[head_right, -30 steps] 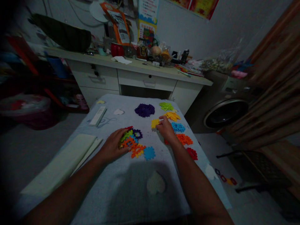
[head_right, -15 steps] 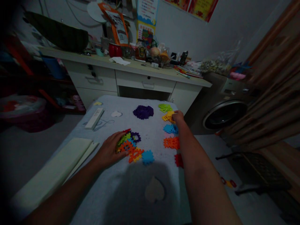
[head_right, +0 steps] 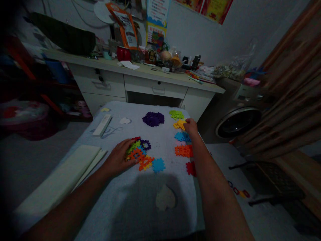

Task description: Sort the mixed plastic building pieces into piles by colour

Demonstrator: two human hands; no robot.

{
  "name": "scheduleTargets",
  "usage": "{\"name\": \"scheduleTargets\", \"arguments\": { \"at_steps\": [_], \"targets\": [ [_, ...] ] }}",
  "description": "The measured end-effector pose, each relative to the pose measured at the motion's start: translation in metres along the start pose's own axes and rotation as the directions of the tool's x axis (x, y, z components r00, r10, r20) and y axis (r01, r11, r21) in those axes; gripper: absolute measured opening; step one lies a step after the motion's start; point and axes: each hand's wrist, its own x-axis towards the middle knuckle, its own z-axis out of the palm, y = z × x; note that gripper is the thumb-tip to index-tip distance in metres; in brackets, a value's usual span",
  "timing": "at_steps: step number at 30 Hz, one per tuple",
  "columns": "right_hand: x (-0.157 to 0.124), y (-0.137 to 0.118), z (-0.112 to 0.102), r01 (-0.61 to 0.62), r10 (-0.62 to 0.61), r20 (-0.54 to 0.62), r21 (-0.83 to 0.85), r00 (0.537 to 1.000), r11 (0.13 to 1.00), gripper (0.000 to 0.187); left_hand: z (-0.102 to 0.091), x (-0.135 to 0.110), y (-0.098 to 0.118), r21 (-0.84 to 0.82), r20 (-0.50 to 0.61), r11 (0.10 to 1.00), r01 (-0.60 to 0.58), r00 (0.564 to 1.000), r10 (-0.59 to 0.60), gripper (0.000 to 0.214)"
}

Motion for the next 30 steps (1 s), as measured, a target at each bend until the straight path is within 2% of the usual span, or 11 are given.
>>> {"name": "scheduleTargets", "arguments": {
  "at_steps": [2, 4, 5, 8, 9, 11, 15, 19, 22, 25, 30],
  "targets": [
    [-0.022, -0.012, 0.002, 0.009, -0.008, 0.027, -0.036, 1.0, 0.999, 0.025, -0.002, 0.0, 0.001, 0.007, 0.004, 1.0, 0.003, 1.0, -0.003, 0.08],
    [-0.05, -0.023, 0.004, 0.127, -0.112, 0.211, -0.058, 0.971, 0.99, 0.023, -0.005, 0.0, 0.002, 0.022, 0.008, 1.0, 0.019, 1.0, -0.019, 0.083],
    [-0.066, -0.028, 0.005, 0.202, -0.171, 0.34, -0.058, 0.925, 0.978, 0.023, -0.007, 0.0, 0.004, 0.03, 0.012, 0.999, 0.029, 0.999, -0.03, 0.085],
    [-0.113, -0.039, 0.008, 0.379, -0.243, 0.669, -0.063, 0.703, 0.923, 0.034, -0.011, -0.001, 0.008, 0.041, 0.019, 0.998, 0.056, 0.998, -0.057, 0.089],
    [-0.126, -0.041, 0.009, 0.424, -0.23, 0.738, -0.083, 0.634, 0.902, 0.041, -0.012, -0.001, 0.009, 0.04, 0.02, 0.997, 0.061, 0.998, -0.062, 0.089],
    [-0.147, -0.043, 0.012, 0.494, -0.177, 0.806, -0.159, 0.564, 0.855, 0.053, -0.013, -0.001, 0.01, 0.04, 0.02, 0.997, 0.06, 0.998, -0.061, 0.089],
    [-0.165, -0.044, 0.019, 0.549, -0.128, 0.81, -0.263, 0.573, 0.793, 0.056, -0.01, -0.002, 0.007, 0.061, 0.023, 0.997, 0.052, 0.998, -0.054, 0.089],
    [-0.162, -0.044, 0.02, 0.508, -0.149, 0.798, -0.216, 0.584, 0.834, 0.042, -0.008, -0.002, 0.005, 0.073, 0.02, 0.996, 0.042, 0.999, -0.043, 0.089],
    [-0.153, -0.044, 0.016, 0.41, -0.148, 0.793, -0.138, 0.592, 0.902, 0.023, -0.009, -0.002, 0.005, 0.073, 0.016, 0.997, 0.026, 1.0, -0.027, 0.086],
    [-0.145, -0.044, 0.009, 0.307, -0.168, 0.791, -0.026, 0.588, 0.951, 0.012, -0.01, -0.001, 0.007, 0.087, 0.022, 0.996, 0.03, 0.999, -0.032, 0.086],
    [-0.136, -0.045, -0.002, 0.051, -0.166, 0.833, 0.163, 0.528, 0.985, 0.015, -0.007, 0.0, 0.004, 0.092, 0.014, 0.996, 0.013, 1.0, -0.015, 0.086]
  ]
}}
